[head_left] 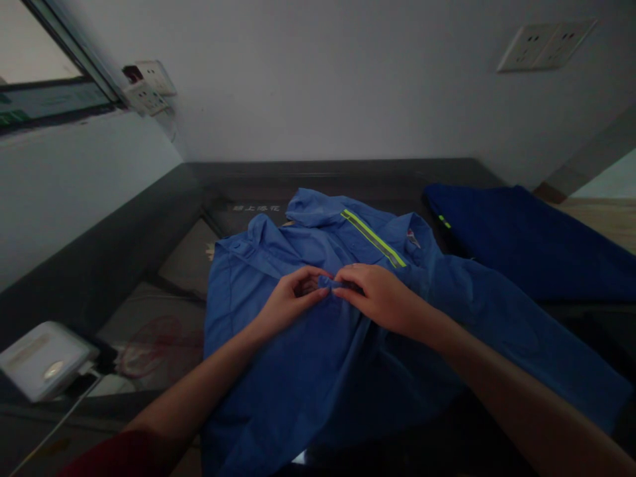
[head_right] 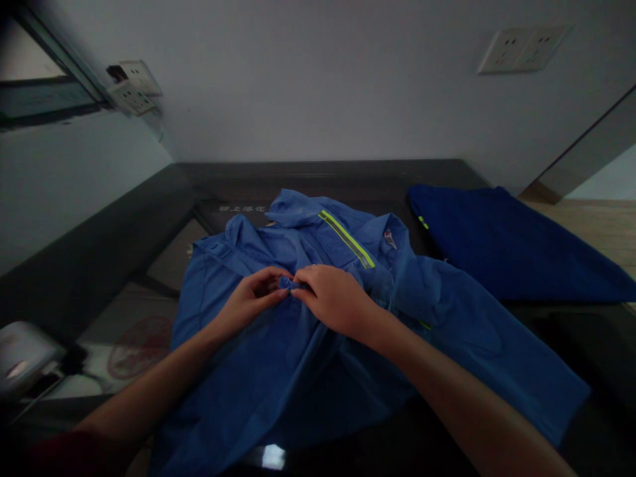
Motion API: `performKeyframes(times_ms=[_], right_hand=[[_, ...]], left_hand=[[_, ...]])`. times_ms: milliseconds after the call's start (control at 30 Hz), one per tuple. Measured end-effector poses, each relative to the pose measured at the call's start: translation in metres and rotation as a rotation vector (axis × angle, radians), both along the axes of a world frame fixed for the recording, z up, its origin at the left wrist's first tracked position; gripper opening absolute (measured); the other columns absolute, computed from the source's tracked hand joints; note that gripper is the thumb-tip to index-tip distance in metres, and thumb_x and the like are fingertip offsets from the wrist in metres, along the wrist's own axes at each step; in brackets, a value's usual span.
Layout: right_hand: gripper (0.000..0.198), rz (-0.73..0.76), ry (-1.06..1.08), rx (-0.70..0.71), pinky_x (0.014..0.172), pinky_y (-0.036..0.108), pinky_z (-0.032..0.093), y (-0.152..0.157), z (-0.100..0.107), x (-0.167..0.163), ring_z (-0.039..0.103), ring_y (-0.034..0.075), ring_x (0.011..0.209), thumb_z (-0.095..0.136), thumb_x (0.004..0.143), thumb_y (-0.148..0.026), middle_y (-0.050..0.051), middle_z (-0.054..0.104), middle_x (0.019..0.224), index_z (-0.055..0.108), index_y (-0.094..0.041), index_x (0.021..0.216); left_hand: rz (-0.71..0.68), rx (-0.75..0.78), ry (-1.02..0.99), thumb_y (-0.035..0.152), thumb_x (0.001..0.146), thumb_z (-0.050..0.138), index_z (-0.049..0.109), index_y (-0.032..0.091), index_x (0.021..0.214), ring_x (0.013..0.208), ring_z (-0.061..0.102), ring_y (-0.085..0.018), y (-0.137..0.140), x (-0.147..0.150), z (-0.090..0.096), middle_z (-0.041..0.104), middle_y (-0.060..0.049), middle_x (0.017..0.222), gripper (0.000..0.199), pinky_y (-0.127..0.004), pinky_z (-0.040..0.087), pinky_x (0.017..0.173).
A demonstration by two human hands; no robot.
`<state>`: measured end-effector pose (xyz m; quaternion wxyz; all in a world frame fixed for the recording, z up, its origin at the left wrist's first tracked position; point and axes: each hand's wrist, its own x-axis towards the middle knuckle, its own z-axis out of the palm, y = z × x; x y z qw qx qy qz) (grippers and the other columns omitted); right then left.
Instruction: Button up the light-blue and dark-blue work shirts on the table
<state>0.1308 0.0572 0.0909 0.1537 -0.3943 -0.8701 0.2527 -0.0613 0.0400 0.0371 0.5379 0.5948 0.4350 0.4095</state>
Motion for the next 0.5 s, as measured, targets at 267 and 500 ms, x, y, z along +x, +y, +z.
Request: performKeyframes(times_ms=[267,500], right_hand=[[0.005,-0.135,-0.044,0.141,0.068,0.028,0.038,-0.0048,0.0068,0.0012,0.057,0.017,0.078,0.067,0.082,-0.019,0.002,0.064,0.080,0.063,-0.017,0.082],[0.003,-0.096,-0.022,0.173,0.070,0.029,0.039,-0.0072,0.0038,-0.0015,0.058,0.017,0.081,0.066,0.083,-0.017,0.002,0.065,0.083,0.063,-0.017,0.084]], left_hand=[[0.075,0.126,0.095,0.029,0.077,0.069,0.064,0.015,0.092,0.066,0.053,-0.011,-0.0019,0.0009,0.0005,0.059,0.001,0.073,0.021,-0.021,0.044,0.062],[0.083,0.286,0.119,0.022,0.077,0.069,0.063,0.017,0.088,0.083,0.060,-0.015,-0.0015,-0.0009,-0.0035,0.064,-0.002,0.087,0.014,-0.026,0.049,0.078]])
